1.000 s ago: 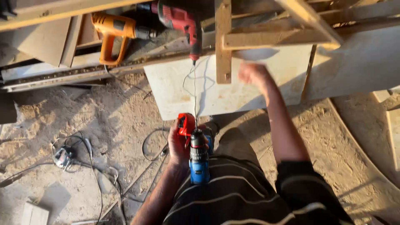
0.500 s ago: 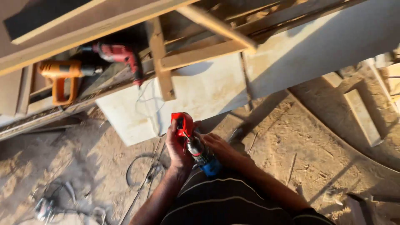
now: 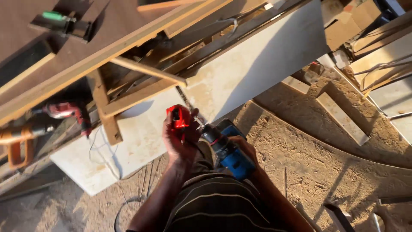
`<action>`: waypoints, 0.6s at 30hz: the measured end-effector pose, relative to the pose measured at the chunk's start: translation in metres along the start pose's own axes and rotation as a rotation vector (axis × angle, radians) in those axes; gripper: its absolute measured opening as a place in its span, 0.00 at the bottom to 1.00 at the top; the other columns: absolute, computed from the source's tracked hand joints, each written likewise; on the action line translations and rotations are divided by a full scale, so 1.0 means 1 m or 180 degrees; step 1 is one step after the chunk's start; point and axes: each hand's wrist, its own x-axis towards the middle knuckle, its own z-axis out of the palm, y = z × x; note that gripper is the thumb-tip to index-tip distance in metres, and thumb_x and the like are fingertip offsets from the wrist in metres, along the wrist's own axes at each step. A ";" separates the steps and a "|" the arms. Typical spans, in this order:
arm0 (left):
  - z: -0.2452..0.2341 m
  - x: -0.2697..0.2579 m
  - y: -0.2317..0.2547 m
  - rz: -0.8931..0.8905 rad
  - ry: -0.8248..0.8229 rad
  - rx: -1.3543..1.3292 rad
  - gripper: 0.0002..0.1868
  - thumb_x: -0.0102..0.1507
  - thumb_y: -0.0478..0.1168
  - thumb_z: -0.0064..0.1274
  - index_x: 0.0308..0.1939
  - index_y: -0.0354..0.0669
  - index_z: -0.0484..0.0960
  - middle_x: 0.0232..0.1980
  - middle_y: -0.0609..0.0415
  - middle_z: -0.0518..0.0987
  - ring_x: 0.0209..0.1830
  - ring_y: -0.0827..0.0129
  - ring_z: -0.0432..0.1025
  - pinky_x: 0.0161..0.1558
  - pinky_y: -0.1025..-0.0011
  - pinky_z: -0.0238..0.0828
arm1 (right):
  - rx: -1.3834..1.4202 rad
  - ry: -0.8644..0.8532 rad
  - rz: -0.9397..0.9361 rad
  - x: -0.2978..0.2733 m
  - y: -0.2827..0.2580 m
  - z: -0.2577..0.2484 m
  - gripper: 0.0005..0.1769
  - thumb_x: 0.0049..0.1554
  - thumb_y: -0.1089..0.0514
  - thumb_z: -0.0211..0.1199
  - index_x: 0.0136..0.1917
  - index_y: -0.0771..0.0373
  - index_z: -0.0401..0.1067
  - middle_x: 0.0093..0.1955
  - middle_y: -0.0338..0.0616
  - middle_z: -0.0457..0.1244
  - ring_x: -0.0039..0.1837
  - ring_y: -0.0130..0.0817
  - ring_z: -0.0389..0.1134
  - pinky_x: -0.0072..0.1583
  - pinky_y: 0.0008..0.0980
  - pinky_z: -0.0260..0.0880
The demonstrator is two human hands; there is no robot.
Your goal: The person measures the interior dimensions of a wooden cabinet frame using a tape measure and marks the measurements with a red pen. They then walk through a cluttered workshop, mark a white board, and handle a drill and a small wooden box.
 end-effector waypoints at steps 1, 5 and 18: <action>0.018 0.004 -0.002 -0.0028 -0.0041 0.0027 0.25 0.73 0.57 0.56 0.62 0.42 0.73 0.55 0.51 0.77 0.44 0.65 0.73 0.45 0.65 0.74 | -0.0007 0.0054 -0.0014 0.008 0.000 -0.015 0.12 0.60 0.62 0.62 0.58 0.60 0.71 0.56 0.48 0.68 0.58 0.39 0.71 0.60 0.35 0.71; 0.068 0.038 -0.028 -0.0454 0.0194 0.0778 0.31 0.60 0.62 0.53 0.56 0.45 0.76 0.50 0.43 0.83 0.34 0.63 0.76 0.30 0.67 0.74 | -0.0108 0.0888 0.0291 0.042 0.008 -0.078 0.07 0.61 0.61 0.63 0.53 0.61 0.72 0.51 0.45 0.68 0.53 0.35 0.71 0.56 0.33 0.71; 0.199 0.223 -0.161 -0.0204 -0.0521 0.2195 0.25 0.61 0.52 0.65 0.48 0.34 0.80 0.33 0.52 0.79 0.23 0.74 0.70 0.20 0.75 0.64 | 0.0023 0.1452 0.1358 0.203 0.122 -0.259 0.07 0.64 0.59 0.62 0.51 0.65 0.75 0.47 0.43 0.71 0.50 0.28 0.71 0.55 0.32 0.70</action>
